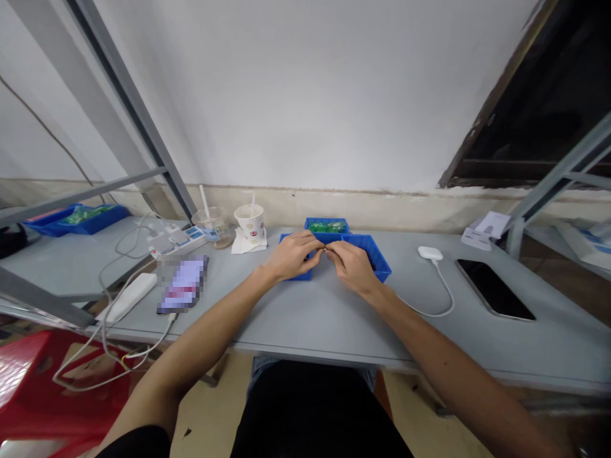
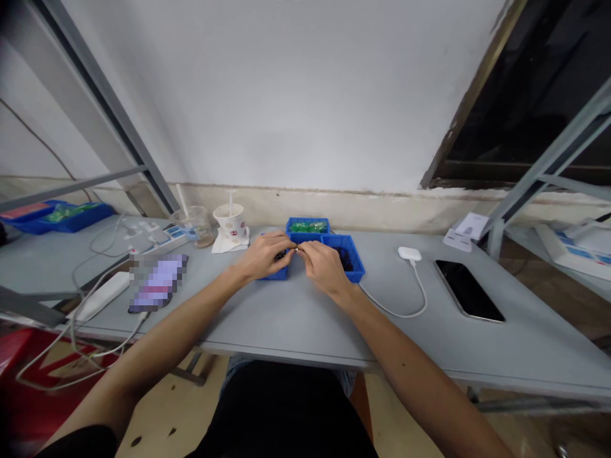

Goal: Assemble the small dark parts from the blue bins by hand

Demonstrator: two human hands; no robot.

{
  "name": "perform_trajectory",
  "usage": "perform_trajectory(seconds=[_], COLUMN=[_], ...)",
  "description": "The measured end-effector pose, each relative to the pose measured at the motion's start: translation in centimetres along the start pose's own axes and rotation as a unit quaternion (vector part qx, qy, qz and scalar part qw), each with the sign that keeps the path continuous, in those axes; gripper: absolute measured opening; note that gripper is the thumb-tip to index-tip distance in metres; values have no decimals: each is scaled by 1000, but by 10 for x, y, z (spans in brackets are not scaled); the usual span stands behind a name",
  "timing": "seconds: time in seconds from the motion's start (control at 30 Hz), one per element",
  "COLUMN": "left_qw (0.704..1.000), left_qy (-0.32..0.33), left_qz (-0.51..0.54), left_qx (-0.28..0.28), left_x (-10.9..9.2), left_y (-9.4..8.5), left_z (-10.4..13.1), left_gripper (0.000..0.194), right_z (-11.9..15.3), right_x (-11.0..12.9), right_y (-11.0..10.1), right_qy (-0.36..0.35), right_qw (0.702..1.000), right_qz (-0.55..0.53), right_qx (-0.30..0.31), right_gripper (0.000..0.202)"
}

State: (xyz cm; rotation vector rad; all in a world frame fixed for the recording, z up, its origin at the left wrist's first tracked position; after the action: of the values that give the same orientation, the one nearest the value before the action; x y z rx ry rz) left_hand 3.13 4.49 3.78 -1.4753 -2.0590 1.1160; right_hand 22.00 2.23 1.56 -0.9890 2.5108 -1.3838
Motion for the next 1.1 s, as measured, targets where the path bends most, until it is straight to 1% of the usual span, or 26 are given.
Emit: perform_trajectory(seconds=[0.2, 0.3, 0.4, 0.47, 0.53, 0.6, 0.63, 0.7, 0.73, 0.83, 0.9, 0.93, 1.0, 1.1], left_qw=[999, 998, 998, 998, 998, 997, 996, 995, 994, 991, 991, 990, 990, 991], left_qy=[34, 42, 34, 14, -13, -34, -35, -30, -26, -26, -36, -41, -49, -58], left_qz=[-38, -54, -58, -56, -60, -69, -74, -92, -102, -124, -123, -120, -112, -101], left_qx=[3, 12, 8, -5, -19, -29, -29, -24, -21, -29, -47, -55, -64, -61], left_x=[1, 1, 3, 6, 11, 17, 19, 23, 24, 28, 29, 29, 30, 30], left_y=[0, 1, 0, -4, -11, -18, -22, -27, -28, -30, -30, -30, -29, -26], left_z=[1, 2, 2, 1, 2, 3, 4, 6, 7, 9, 9, 9, 9, 8], left_gripper=[26, 27, 27, 26, 26, 29, 31, 31, 32, 32, 32, 31, 31, 32], right_z=[-2, -2, -5, -10, -18, -29, -35, -48, -55, -68, -72, -73, -75, -76], right_x=[4, 6, 3, -2, -10, -18, -21, -23, -23, -23, -23, -23, -22, -19], right_y=[-9, -10, -10, -12, -16, -19, -19, -15, -11, 7, 20, 25, 32, 37], right_qy=[-11, -3, 12, 29, 69, 111, 117, 108, 92, 49, 35, 32, 28, 21], right_qw=[998, 995, 991, 990, 991, 992, 991, 987, 985, 966, 950, 943, 938, 934], right_qz=[-64, -95, -122, -128, -102, -26, 16, 80, 103, 158, 194, 210, 226, 232], right_qx=[25, 31, 43, 51, 49, 53, 61, 86, 105, 197, 241, 254, 263, 270], right_gripper=[27, 29, 30, 32, 33, 26, 25, 26, 27, 23, 23, 24, 26, 26])
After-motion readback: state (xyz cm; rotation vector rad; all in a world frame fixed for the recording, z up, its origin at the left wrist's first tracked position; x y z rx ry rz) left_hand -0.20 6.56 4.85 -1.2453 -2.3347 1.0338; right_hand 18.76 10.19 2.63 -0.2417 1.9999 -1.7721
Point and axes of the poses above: each hand's wrist, its own z-axis away from the middle knuckle, its own y-axis out of the palm, x = y × z, the point moved 2 cm from there along -z, towards the middle knuckle, and after that the axes turned 10 degrees about z, right-handed, at the moved point
